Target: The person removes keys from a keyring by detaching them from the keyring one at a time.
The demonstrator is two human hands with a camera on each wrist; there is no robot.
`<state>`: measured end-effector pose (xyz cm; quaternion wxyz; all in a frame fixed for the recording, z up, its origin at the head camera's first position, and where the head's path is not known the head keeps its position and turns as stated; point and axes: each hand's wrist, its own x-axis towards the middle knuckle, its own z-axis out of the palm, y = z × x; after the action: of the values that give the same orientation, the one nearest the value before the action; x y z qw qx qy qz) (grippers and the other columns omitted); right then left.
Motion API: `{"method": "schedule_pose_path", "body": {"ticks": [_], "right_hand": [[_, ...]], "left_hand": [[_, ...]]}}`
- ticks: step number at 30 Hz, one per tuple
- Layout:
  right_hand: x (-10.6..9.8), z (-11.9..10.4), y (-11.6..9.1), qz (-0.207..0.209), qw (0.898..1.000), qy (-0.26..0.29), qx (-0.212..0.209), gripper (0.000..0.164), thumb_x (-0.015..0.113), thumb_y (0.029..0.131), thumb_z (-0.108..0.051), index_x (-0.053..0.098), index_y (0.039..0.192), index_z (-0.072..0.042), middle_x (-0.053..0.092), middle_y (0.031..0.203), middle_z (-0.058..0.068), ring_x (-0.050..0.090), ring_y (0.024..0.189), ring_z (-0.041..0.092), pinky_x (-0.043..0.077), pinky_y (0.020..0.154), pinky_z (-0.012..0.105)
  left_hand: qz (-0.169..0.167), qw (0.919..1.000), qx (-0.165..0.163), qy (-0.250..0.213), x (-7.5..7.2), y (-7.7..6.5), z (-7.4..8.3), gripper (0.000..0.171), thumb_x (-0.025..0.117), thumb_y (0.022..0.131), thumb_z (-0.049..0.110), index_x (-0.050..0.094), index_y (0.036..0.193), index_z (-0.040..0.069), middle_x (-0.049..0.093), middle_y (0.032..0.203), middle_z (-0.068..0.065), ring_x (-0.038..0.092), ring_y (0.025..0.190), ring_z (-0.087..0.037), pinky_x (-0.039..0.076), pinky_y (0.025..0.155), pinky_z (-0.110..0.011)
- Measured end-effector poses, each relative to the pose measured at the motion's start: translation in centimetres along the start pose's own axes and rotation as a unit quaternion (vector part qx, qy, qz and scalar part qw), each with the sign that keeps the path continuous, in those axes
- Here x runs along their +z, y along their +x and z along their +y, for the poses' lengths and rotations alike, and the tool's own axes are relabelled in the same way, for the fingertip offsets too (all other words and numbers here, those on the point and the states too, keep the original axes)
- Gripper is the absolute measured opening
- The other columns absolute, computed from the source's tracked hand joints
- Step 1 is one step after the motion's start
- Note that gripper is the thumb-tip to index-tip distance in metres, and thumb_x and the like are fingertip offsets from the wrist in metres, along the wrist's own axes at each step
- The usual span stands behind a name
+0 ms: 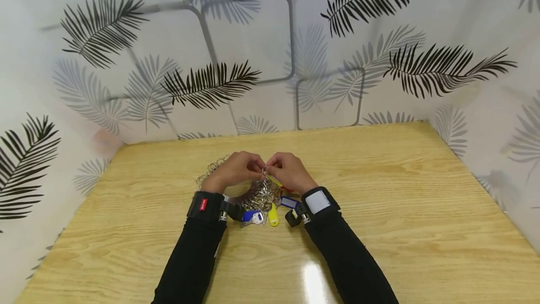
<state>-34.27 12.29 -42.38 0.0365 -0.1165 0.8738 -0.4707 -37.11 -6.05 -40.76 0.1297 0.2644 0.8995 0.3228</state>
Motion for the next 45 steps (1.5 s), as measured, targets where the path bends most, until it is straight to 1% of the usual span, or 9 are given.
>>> {"method": "schedule_pose_path", "body": {"ticks": [6,10,14,18,22,28,35,42,45], "right_hand": [[-0.19,0.12,0.05,0.014,1.0,-0.007,-0.009,0.01,0.062,0.095,-0.016,0.066,0.097,-0.007,0.063,0.086,0.005,0.053,0.077,0.019,0.044,0.067,0.03],[-0.16,0.2,0.01,0.007,1.0,0.003,-0.018,0.009,0.062,0.095,-0.015,0.066,0.097,-0.008,0.063,0.088,0.005,0.054,0.079,0.02,0.045,0.069,0.031],[-0.16,0.16,-0.02,-0.006,1.0,0.012,-0.023,0.008,0.061,0.096,-0.014,0.067,0.098,-0.009,0.064,0.091,0.004,0.055,0.082,0.02,0.046,0.072,0.031],[-0.22,-0.13,-0.21,-0.003,1.0,0.01,-0.028,0.007,0.062,0.095,-0.014,0.066,0.096,-0.009,0.064,0.089,0.004,0.055,0.081,0.02,0.045,0.072,0.033],[-0.23,-0.16,-0.26,0.006,1.0,-0.006,-0.027,0.008,0.063,0.095,-0.015,0.066,0.096,-0.008,0.064,0.088,0.004,0.057,0.081,0.019,0.046,0.073,0.033],[-0.18,-0.03,-0.08,0.019,1.0,-0.017,-0.018,0.007,0.063,0.094,-0.015,0.066,0.096,-0.009,0.066,0.092,0.004,0.059,0.085,0.019,0.047,0.075,0.034],[-0.07,0.11,-0.05,0.024,1.0,-0.013,-0.012,0.007,0.063,0.095,-0.016,0.066,0.095,-0.009,0.065,0.092,0.004,0.057,0.083,0.02,0.047,0.072,0.032],[-0.01,0.13,-0.06,0.015,0.999,-0.018,-0.041,0.006,0.063,0.095,-0.014,0.066,0.096,-0.009,0.066,0.091,0.004,0.058,0.082,0.019,0.048,0.073,0.033],[-0.05,0.14,-0.05,0.017,0.998,-0.021,-0.049,0.006,0.063,0.095,-0.014,0.066,0.096,-0.009,0.066,0.091,0.003,0.059,0.083,0.018,0.049,0.074,0.034]], "left_hand": [[-0.01,0.9997,0.006,-0.02,0.1,-0.03,0.12,0.017,0.069,0.091,0.019,0.069,0.107,0.013,0.069,0.093,0.002,0.065,0.086,-0.014,0.052,0.078,-0.032],[-0.016,0.9992,0.01,-0.036,0.04,-0.28,0.02,0.021,0.064,0.095,0.023,0.069,0.112,0.012,0.07,0.098,0.001,0.065,0.09,-0.014,0.052,0.081,-0.033],[-0.006,0.9988,0.016,-0.046,-0.03,-0.33,-0.25,0.018,0.066,0.094,0.022,0.071,0.108,0.013,0.07,0.095,0.002,0.064,0.088,-0.012,0.052,0.081,-0.033],[-0.001,0.9979,0.017,-0.063,-0.06,-0.27,-0.51,0.012,0.07,0.09,0.02,0.071,0.101,0.014,0.069,0.09,0.002,0.064,0.085,-0.015,0.051,0.079,-0.034],[0.0,0.9979,0.02,-0.061,0.06,-0.18,-0.69,0.009,0.072,0.089,0.018,0.07,0.097,0.015,0.068,0.088,-0.001,0.064,0.083,-0.019,0.05,0.075,-0.033],[0.008,0.9984,0.032,-0.046,0.1,-0.05,-0.53,0.01,0.073,0.087,0.015,0.069,0.096,0.015,0.066,0.087,0.0,0.063,0.081,-0.017,0.051,0.072,-0.031],[0.0,0.9976,0.029,-0.062,0.11,-0.34,-0.52,0.016,0.066,0.093,0.023,0.07,0.106,0.014,0.069,0.095,0.002,0.064,0.089,-0.015,0.052,0.08,-0.032],[-0.002,0.9983,0.006,-0.059,-0.04,-0.54,-0.81,0.024,0.063,0.095,0.03,0.073,0.104,0.011,0.07,0.096,0.0,0.066,0.09,-0.019,0.052,0.081,-0.035],[-0.008,0.9986,0.009,-0.051,-0.14,-0.49,-0.86,0.026,0.063,0.095,0.031,0.074,0.103,0.009,0.071,0.095,-0.002,0.066,0.089,-0.02,0.052,0.08,-0.035]]}}
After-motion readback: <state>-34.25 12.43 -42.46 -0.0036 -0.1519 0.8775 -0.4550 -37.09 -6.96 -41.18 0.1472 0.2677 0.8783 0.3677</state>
